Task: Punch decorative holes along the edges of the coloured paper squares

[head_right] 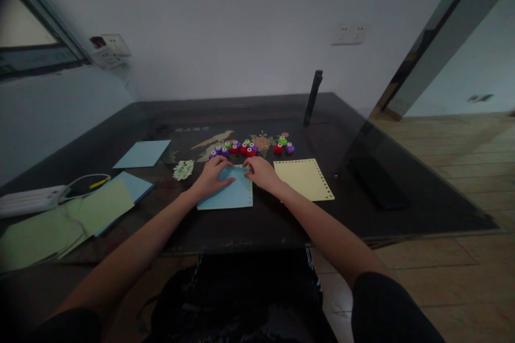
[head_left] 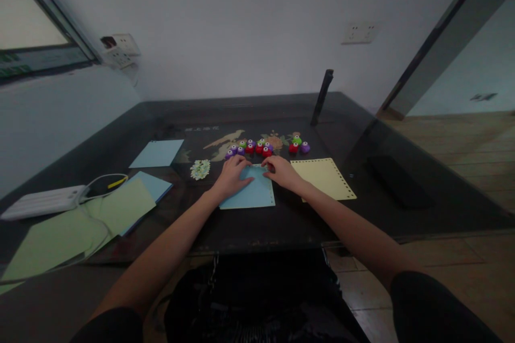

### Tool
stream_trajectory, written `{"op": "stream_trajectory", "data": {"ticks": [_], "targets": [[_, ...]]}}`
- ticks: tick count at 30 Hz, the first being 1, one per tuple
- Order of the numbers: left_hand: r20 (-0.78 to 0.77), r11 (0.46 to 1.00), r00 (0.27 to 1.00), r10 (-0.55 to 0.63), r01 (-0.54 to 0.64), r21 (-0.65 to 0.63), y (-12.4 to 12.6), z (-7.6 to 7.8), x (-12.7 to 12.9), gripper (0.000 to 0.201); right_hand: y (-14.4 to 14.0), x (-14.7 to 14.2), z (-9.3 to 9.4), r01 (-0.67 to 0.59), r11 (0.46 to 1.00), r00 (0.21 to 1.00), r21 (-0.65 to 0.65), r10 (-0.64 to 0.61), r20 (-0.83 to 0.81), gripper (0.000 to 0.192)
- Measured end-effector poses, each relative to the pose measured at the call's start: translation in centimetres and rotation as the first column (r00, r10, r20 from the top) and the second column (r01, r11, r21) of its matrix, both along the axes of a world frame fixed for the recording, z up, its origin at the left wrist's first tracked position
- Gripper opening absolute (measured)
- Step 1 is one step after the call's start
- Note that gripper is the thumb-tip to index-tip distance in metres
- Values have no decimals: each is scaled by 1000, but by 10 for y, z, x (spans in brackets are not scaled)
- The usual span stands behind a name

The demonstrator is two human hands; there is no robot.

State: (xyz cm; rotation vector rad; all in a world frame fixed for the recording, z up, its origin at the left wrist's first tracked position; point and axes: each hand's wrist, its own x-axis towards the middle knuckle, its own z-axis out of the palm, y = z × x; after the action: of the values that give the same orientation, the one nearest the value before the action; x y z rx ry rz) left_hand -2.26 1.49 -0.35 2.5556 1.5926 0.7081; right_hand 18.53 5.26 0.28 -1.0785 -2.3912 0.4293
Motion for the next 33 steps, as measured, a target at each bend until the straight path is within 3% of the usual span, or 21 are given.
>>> {"op": "stream_trajectory", "data": {"ticks": [4, 7, 13, 15, 17, 20, 23, 26, 33], "targets": [[-3, 1000, 1000, 6, -6, 8, -4, 6, 3, 35, -2, 1, 6, 28, 997, 999, -75, -30, -20, 3], [41, 996, 997, 66, -68, 54, -7, 12, 4, 41, -3, 2, 11, 53, 993, 997, -108, -60, -57, 8], [347, 965, 923, 165, -223, 136, -5, 18, -4, 66, 9, 14, 13, 12, 973, 951, -232, -83, -299, 13], [516, 978, 843, 150, -203, 47, -1, 16, -5, 69, 16, 20, 13, -33, 951, 907, -307, -101, -409, 11], [684, 987, 712, 159, -119, -106, 2, 14, -6, 69, 23, 26, 14, -76, 924, 862, -376, -129, -491, 13], [780, 947, 573, 251, 20, -319, 2, 11, -5, 55, 30, 33, 16, -99, 893, 813, -439, -182, -553, 18], [758, 900, 560, 334, 48, -433, -2, 10, -4, 41, 31, 38, 19, -102, 886, 780, -452, -211, -589, 19], [758, 891, 550, 351, 54, -451, -5, 11, -2, 37, 29, 40, 23, -125, 874, 768, -469, -214, -604, 20], [787, 905, 507, 352, 30, -424, -3, 10, -3, 43, 17, 42, 30, -205, 772, 872, -601, -136, -471, 25]]}}
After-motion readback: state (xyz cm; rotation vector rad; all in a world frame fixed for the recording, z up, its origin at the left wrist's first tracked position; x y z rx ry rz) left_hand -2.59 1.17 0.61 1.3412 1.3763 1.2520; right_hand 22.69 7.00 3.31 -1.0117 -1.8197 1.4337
